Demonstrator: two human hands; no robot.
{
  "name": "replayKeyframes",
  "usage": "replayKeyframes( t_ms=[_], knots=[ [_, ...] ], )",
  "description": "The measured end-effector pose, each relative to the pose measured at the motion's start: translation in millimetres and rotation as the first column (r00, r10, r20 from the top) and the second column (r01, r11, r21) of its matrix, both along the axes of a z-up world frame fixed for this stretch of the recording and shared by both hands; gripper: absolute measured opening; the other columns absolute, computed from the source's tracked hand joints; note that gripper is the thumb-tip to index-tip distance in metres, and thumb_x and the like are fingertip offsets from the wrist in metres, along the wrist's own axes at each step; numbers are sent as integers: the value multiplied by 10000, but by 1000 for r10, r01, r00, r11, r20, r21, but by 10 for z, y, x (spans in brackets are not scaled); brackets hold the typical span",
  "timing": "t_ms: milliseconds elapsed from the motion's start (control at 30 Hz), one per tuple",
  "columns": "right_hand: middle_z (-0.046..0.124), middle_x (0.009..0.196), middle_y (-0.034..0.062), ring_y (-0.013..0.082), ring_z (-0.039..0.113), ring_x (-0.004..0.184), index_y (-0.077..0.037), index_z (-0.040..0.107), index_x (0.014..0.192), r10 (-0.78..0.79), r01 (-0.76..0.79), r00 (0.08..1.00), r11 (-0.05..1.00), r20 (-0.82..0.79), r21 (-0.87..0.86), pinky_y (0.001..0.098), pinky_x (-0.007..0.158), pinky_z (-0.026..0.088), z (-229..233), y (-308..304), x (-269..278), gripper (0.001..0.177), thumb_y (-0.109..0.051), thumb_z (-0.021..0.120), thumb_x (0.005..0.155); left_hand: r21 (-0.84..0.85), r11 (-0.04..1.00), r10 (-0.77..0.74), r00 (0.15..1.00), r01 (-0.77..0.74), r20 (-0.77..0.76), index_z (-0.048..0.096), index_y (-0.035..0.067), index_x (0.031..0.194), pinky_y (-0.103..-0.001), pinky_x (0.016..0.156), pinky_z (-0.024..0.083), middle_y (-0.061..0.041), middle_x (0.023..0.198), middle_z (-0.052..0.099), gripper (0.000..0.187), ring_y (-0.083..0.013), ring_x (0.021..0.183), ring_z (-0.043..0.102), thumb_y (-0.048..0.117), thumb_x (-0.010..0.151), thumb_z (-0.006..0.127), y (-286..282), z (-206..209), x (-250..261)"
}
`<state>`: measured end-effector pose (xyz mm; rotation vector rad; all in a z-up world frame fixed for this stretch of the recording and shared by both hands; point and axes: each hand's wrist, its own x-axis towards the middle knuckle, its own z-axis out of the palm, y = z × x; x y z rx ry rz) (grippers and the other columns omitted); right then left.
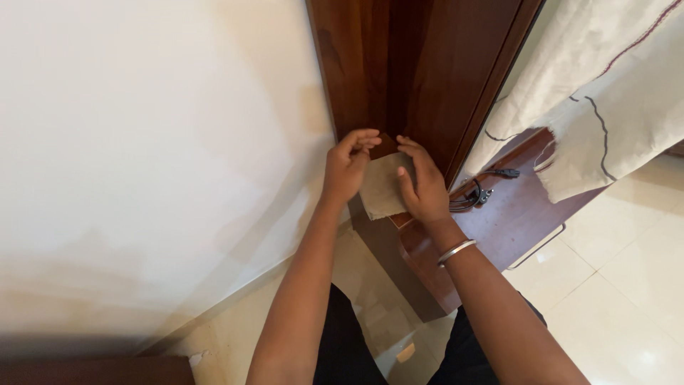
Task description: The person wipes the interior and exterior surfaces of a wooden wardrobe using a cloth. They clean the lower shelves, side panels, and door surfaces in a bedroom setting.
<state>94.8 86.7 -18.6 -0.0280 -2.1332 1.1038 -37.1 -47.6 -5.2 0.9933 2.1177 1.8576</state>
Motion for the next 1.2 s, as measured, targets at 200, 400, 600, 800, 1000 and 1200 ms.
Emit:
replayKeyframes(
  t_ms=[200, 400, 600, 800, 1000, 1200],
  knots=[
    [654, 1375, 154, 355, 542, 1381, -41, 674, 1205, 82, -117, 989, 942, 122, 314, 484, 1211, 354, 3, 30, -60, 317, -185, 615, 929, -16, 999, -51, 998, 52, 44, 643, -10, 1292, -379, 1079, 480, -165, 1228, 742, 463, -256, 1200, 668, 163, 1061, 282, 132, -379, -239],
    [496, 1534, 169, 337, 403, 1466, -51, 512, 1463, 160, -335, 902, 844, 401, 418, 448, 1228, 268, -52, 69, -160, 583, -337, 543, 957, 21, 998, 46, 980, -51, 194, 661, -41, 1271, -405, 1131, 455, -202, 1237, 739, 557, -297, 1237, 662, 253, 1077, 230, 211, -429, -247],
    [301, 1639, 166, 338, 252, 1516, -62, 324, 1578, -24, -288, 831, 837, 555, 466, 458, 1238, 159, -133, 29, -339, 743, -503, 435, 991, 94, 991, -126, 937, 100, 326, 555, -35, 1423, -420, 1209, 343, -218, 1468, 590, 671, -318, 1421, 517, 437, 1107, 197, 234, -517, -423],
    [326, 1635, 184, 351, 277, 1515, -21, 365, 1541, -198, -76, 853, 869, 483, 490, 453, 1238, 186, -298, -87, -300, 764, -539, 450, 986, 78, 987, -161, 909, 142, 384, 540, -15, 1441, -421, 1225, 308, -209, 1501, 549, 684, -339, 1449, 464, 466, 1094, 199, 250, -594, -482],
    [361, 1623, 205, 347, 327, 1502, 20, 385, 1534, -370, 113, 824, 850, 430, 515, 450, 1234, 218, -365, -256, -76, 768, -508, 450, 980, 13, 997, -74, 954, 73, 291, 566, -14, 1417, -416, 1186, 379, -219, 1450, 612, 636, -324, 1414, 526, 414, 1083, 233, 301, -638, -437],
    [310, 1627, 176, 326, 262, 1512, -5, 336, 1536, -380, 93, 753, 869, 537, 485, 444, 1220, 160, -307, -248, -63, 795, -533, 432, 949, -236, 969, -20, 979, 68, 203, 472, 101, 1490, -417, 1199, 302, -134, 1550, 517, 640, -296, 1456, 428, 495, 1037, 251, 253, -334, -204]
  ],
)
